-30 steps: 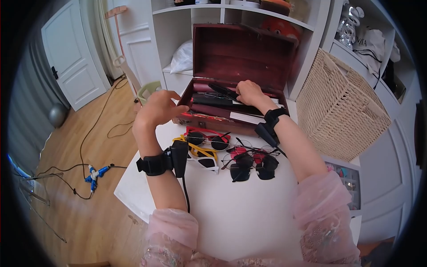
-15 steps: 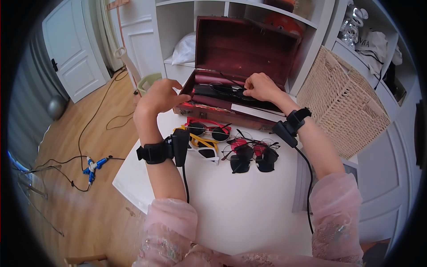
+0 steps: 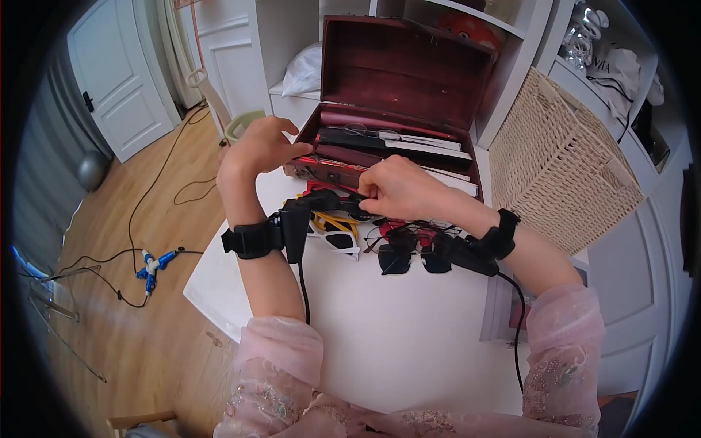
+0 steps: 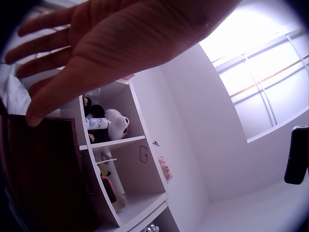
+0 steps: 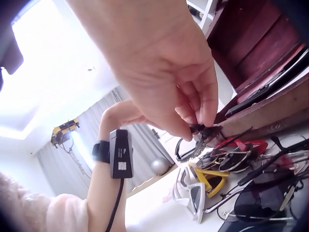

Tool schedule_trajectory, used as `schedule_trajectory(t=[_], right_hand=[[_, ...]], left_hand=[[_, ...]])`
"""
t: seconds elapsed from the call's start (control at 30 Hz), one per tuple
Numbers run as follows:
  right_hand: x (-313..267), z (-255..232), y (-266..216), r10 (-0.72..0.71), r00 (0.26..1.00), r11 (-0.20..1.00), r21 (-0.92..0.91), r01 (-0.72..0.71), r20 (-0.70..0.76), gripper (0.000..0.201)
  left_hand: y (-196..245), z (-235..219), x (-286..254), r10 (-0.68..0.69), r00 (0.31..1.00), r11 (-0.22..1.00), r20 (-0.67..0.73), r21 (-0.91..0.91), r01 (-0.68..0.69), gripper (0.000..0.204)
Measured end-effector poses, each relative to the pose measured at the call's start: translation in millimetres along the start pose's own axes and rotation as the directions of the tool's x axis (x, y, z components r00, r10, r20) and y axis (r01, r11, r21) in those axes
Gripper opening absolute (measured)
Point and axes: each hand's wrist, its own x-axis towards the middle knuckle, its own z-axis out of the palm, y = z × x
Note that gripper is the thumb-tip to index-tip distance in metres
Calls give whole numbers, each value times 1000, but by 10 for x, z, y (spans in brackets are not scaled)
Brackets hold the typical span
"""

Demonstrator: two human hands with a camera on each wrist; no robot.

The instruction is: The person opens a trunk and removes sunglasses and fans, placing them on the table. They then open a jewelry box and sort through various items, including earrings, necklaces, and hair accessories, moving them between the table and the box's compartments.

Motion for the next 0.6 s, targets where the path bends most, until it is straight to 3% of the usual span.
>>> schedule_trajectory(t=[0.17,0.33,0.6], right_hand=[[-34,206,-85,-33,996,993,-113,24,-80,16],[-39,282,-104,34,998,993,-113,-29,46,22],[-30,316,-89,44,995,992,-125,-32,93,22]], left_hand=[[18,-3,-19,-10,1000,999,5,-38,10,51],[-8,6,0,9,1000,1000,0,-27,-9,51],[49,-15,-35,-24,1000,1000,-2,-6,24,50]])
